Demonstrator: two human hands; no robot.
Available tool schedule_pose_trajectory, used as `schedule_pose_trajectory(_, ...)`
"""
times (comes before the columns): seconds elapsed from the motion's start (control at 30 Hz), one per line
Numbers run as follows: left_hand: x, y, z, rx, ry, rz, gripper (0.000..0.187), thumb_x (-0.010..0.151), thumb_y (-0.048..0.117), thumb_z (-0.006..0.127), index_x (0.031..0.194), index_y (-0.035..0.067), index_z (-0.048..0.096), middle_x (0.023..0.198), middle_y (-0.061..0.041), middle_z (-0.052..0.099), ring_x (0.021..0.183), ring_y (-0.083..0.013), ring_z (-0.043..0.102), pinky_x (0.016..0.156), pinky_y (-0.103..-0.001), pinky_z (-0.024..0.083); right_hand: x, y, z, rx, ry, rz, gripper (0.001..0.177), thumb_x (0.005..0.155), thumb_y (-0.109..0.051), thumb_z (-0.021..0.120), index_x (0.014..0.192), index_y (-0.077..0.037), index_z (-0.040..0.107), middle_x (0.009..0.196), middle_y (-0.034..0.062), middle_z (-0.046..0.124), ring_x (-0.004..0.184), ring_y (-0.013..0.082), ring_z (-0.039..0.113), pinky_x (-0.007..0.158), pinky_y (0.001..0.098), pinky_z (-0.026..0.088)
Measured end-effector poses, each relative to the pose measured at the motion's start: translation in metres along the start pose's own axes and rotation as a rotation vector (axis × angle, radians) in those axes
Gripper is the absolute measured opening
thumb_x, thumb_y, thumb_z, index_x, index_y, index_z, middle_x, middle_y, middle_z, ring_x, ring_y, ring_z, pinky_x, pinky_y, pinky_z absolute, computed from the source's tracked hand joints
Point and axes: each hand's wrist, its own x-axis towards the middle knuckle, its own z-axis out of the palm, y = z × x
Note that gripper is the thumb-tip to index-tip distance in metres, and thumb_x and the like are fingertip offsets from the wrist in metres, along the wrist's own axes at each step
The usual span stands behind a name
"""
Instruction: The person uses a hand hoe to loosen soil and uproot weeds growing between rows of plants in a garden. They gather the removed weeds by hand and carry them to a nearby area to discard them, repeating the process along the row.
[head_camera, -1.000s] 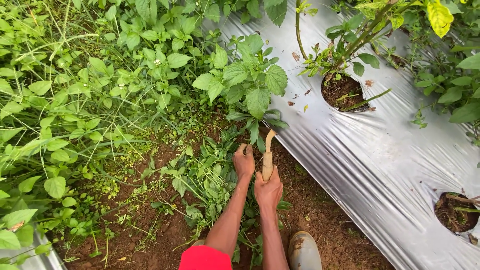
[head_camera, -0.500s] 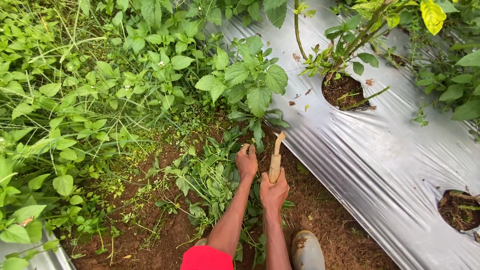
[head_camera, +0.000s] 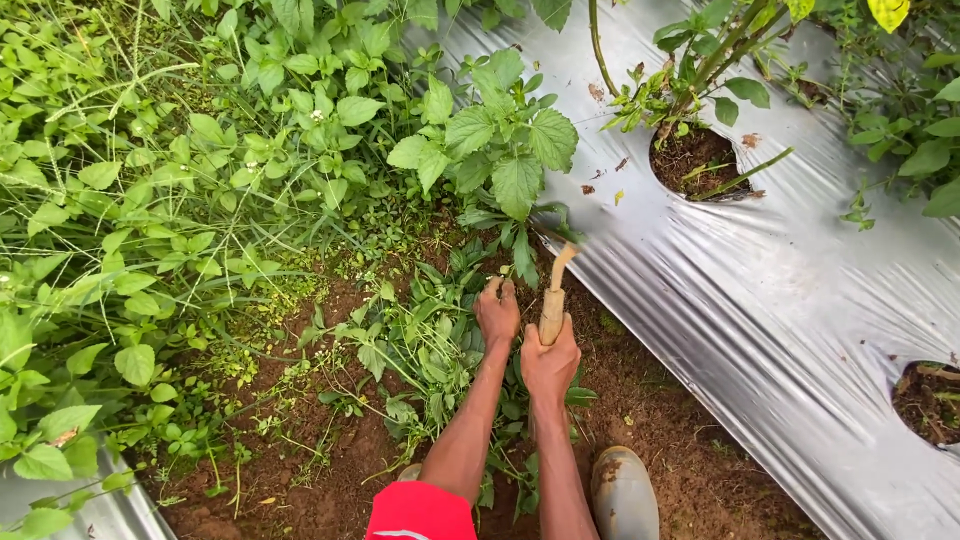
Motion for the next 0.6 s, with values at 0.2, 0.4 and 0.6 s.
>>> schedule_pose_trajectory(0.2,0.012,-0.043,0.017,0.003,-0.035,-0.007,0.036,0.103,0.033,0.051,0.117,0.007,0.072,0.114,-0.023,0.071,0.116,-0.0486,0.061,0.098,-0.062,0.052,-0.001,0.004,-0.011,-0.062,-0.077,0.001,0.065,0.081,-0.024,0.076,0.135,0.007,0.060,0.108,0.0355,0.070,0.103,0.0528,0.068,0.084,0.0628,0.052)
schedule_pose_trajectory(0.4,-0.003,-0.010,-0.010,-0.006,-0.014,-0.002,0.040,0.103,0.032,0.046,0.124,0.004,0.068,0.115,-0.025,0.068,0.116,-0.0485,0.059,0.096,-0.063,0.050,0.004,0.012,0.004,-0.178,-0.160,0.028,0.070,0.082,-0.027,0.075,0.140,0.006,0.057,0.114,0.0330,0.070,0.108,0.0495,0.069,0.087,0.0609,0.053)
schedule_pose_trajectory(0.6,0.006,-0.043,0.010,0.115,0.018,0.053,0.032,0.103,0.035,0.050,0.110,0.013,0.071,0.103,-0.021,0.073,0.107,-0.0434,0.067,0.099,-0.057,0.050,-0.007,0.020,-0.004,-0.056,-0.155,0.032,0.071,0.081,-0.026,0.074,0.140,0.010,0.056,0.110,0.0368,0.069,0.106,0.0536,0.067,0.087,0.0639,0.052)
